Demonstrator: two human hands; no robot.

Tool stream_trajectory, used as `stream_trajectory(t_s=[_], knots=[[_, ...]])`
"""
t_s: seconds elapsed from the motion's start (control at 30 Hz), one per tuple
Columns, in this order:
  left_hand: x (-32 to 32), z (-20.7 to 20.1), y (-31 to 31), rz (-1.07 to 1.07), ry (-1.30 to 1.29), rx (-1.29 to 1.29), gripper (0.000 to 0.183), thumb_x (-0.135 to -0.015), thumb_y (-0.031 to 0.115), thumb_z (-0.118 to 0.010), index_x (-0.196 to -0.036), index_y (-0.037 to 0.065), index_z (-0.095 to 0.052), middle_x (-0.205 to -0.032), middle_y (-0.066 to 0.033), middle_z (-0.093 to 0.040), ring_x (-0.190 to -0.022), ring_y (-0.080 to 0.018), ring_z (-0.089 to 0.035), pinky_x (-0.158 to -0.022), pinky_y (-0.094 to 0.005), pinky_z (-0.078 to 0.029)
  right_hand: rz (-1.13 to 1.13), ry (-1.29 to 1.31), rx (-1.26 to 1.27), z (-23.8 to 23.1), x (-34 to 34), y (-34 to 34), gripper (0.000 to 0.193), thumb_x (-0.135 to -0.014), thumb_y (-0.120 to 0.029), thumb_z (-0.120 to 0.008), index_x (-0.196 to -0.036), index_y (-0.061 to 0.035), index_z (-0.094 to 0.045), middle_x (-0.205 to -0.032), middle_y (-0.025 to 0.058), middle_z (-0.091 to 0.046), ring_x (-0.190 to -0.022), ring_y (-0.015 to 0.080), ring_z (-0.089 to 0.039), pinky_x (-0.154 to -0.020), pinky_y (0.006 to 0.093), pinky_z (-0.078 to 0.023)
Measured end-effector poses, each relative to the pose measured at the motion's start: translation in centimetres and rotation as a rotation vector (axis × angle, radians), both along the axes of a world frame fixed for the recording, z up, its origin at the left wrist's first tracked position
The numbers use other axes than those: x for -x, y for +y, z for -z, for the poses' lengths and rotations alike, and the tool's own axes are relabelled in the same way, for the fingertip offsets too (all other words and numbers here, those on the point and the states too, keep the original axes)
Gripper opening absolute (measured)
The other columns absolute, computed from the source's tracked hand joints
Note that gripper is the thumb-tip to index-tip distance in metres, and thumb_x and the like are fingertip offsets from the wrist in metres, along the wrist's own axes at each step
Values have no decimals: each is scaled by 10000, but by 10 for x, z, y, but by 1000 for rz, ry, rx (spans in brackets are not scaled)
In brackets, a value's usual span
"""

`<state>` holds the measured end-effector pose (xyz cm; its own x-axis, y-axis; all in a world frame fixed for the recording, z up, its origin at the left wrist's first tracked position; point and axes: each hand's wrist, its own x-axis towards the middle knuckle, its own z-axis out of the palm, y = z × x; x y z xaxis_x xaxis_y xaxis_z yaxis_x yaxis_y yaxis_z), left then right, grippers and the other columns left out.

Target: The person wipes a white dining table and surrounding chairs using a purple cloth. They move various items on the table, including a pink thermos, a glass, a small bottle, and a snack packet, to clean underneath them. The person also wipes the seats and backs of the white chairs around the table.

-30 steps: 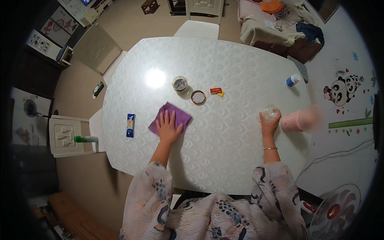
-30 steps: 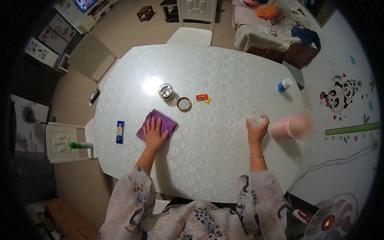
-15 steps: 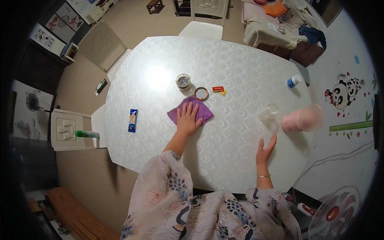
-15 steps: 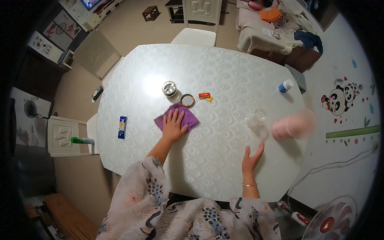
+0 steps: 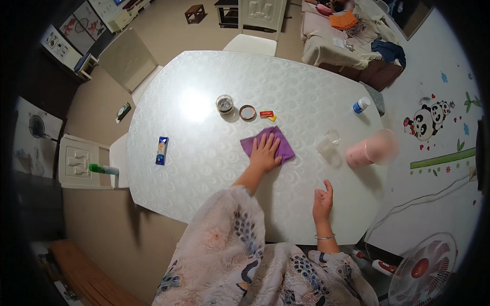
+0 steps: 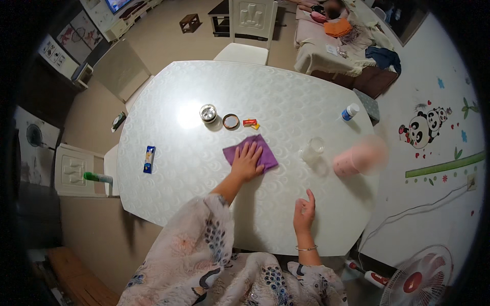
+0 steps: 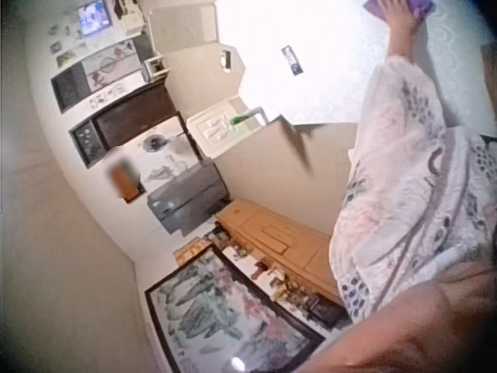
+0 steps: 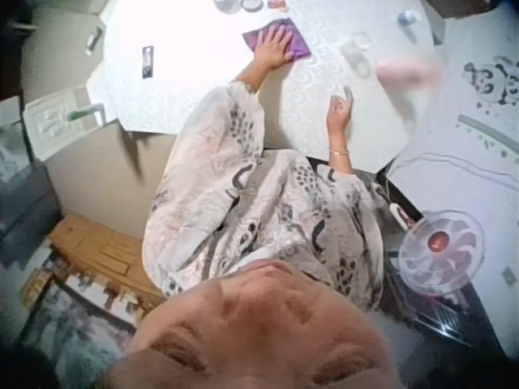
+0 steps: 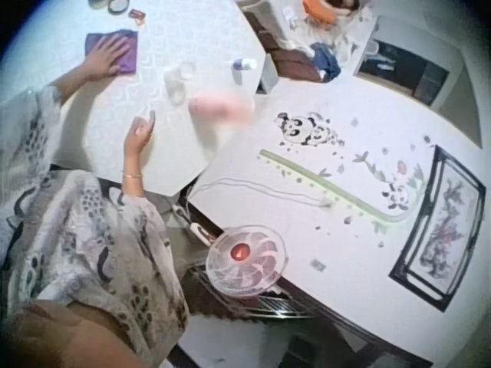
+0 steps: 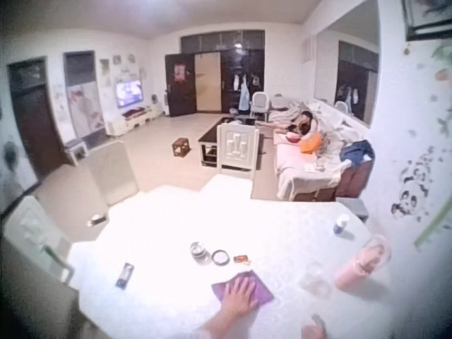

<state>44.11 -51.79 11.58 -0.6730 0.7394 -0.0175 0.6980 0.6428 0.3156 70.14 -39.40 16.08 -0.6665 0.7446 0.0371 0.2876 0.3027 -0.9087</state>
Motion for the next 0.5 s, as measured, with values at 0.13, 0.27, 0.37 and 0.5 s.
stream_trajectory(t_s=[0.13, 0.27, 0.37, 0.5], knots=[[5, -14, 2, -94, -77, 35, 727, -870, 529, -481, -1479, 175, -304, -1564, -92, -214, -1448, -312, -145, -1149, -530, -113, -50, -37, 84, 9, -11, -5, 494, -909, -148, -613, -1351, -21, -433, -881, 64, -636, -800, 131, -575, -797, 274, -469], [-3, -6, -58, -273, 21, 12, 712, -857, 479, -491, -1476, 174, -318, -1554, -95, -243, -1443, -307, -167, -1146, -519, -131, -113, -60, -3, 14, -7, -2, 441, -904, -144, -616, -1310, -25, -489, -835, 46, -635, -776, 121, -573, -787, 269, -471], [-13, 1, -123, -349, 73, -20, 696, -842, 434, -521, -1458, 154, -354, -1539, -111, -273, -1433, -311, -193, -1133, -531, -154, -77, -83, 153, -7, 10, -14, 407, -899, -132, -615, -1276, -12, -519, -836, 50, -638, -787, 125, -575, -787, 276, -473], [-32, 9, -168, -344, 107, -9, 688, -837, 414, -545, -1446, 141, -379, -1537, -130, -270, -1428, -336, -196, -1129, -546, -140, -182, -70, 14, 8, 25, -32, 370, -914, -91, -588, -1272, -20, -527, -812, -9, -605, -686, 47, -490, -673, 198, -430]])
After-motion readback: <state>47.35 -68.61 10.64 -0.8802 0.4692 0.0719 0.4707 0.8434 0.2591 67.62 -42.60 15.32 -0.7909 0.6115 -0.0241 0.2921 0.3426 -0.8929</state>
